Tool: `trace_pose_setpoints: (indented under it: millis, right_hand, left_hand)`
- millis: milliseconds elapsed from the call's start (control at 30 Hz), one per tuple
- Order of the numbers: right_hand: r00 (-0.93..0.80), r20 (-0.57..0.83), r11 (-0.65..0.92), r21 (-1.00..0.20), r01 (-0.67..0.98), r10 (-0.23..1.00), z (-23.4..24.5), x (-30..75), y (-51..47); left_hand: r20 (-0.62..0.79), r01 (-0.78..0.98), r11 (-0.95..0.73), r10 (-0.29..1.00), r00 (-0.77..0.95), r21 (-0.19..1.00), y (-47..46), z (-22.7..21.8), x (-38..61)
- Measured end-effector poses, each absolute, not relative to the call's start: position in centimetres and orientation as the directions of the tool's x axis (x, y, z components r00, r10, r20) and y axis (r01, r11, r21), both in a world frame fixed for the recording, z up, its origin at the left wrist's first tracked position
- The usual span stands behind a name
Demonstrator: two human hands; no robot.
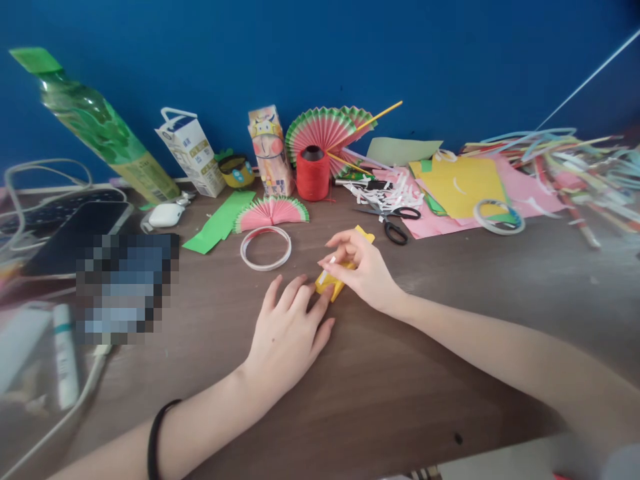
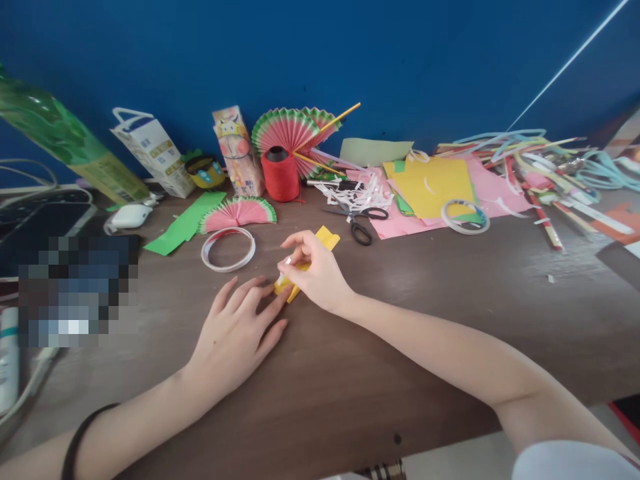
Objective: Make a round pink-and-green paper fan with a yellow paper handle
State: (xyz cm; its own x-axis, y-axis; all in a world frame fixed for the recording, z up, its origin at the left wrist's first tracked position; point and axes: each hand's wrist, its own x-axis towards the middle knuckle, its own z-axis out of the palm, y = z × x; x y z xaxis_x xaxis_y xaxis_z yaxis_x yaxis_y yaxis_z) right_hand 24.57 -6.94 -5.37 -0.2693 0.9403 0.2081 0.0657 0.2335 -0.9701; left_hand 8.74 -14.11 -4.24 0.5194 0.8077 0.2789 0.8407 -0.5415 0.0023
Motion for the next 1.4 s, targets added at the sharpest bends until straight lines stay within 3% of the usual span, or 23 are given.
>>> trace_pose_setpoints:
  millis: [400,1400]
  right_hand:
    - [-0.255,0.157,0.189,-0.976,0.108,0.954,-5.26,24.23,-7.29]
    - [-0.274,0.223,0.294,-0.921,0.256,0.936,-5.69,24.32,-7.14]
  left_hand:
    - [0.281,0.855,-0.518,0.821,0.497,0.001,-14.13,-4.55,8.75]
    - [0.303,0.831,-0.553,0.783,0.543,-0.06,-14.21,-4.25,8.83]
